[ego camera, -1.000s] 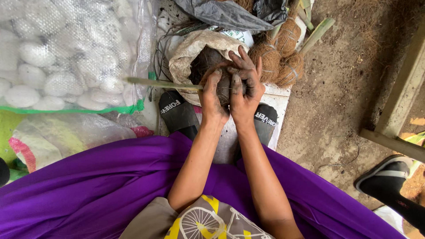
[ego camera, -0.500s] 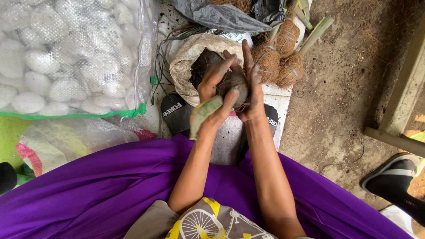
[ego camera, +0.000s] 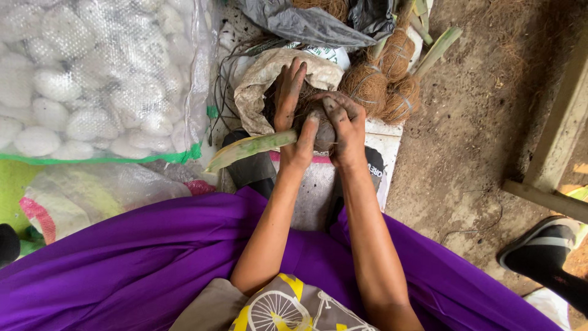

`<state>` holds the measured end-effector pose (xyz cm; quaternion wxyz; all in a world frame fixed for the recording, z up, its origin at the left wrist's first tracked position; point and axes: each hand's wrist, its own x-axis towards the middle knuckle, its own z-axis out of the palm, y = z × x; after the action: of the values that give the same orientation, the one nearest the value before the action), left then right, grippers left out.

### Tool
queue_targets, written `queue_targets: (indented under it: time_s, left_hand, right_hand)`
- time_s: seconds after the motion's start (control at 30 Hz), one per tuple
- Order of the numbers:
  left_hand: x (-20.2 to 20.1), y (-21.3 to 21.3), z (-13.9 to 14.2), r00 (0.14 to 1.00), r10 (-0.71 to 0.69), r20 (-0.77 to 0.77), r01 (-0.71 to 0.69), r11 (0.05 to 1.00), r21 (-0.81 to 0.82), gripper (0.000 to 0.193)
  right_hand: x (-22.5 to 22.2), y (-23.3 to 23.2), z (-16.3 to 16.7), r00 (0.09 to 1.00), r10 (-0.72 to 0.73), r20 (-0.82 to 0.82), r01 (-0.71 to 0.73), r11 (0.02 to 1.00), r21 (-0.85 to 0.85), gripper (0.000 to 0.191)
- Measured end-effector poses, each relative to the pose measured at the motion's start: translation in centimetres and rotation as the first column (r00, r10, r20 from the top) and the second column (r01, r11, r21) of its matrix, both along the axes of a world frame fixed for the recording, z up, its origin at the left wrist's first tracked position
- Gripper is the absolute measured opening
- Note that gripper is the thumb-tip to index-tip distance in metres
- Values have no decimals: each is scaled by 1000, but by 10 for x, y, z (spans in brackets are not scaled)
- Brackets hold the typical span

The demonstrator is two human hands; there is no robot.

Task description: The person wraps a small plant with soil around its base in coco fiber. They hold the plant and soil ball, then wrap the fibrous material around it by hand.

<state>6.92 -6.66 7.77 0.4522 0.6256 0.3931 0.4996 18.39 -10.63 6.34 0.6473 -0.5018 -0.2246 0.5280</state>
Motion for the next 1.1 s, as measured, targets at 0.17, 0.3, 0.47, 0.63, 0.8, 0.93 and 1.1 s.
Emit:
queue_targets:
  time_s: [0.17,0.3,0.47,0.63,0.8,0.93,1.1]
  left_hand:
    - [0,7,14,995,-81,53,75,991,114,73]
    - [7,3,18,996,12,87,-11,1000,-9,72]
    - [21,-14,-2,638,228,735,350,765,-540,53]
    - [11,-10,-26,622,202,757,336,804,-491,33]
    - [-7,-2,-15,732,19,682,314,878,-361,35]
    - [-16,5,7,920,-179,350,232,966,-117,53]
    - [-11,11,20,971,-94,-221,113,991,75,81]
  right_hand:
    - [-7,3,23,991,-24,-132,23,1000,-12,41]
    - [-8,6,28,981,-114,158,89,984,154,56]
    - [-21,5,29,714,-363,598,156,916,370,68]
    - [-27,6,35,746,-230,626,96,966,240,69]
    - [-24,12,41,964,-90,250,22,965,261,68]
    - [-10,6,26,921,-20,-390,43,998,50,84]
    - [3,-9,-11,933,10,-359,-7,1000,10,75]
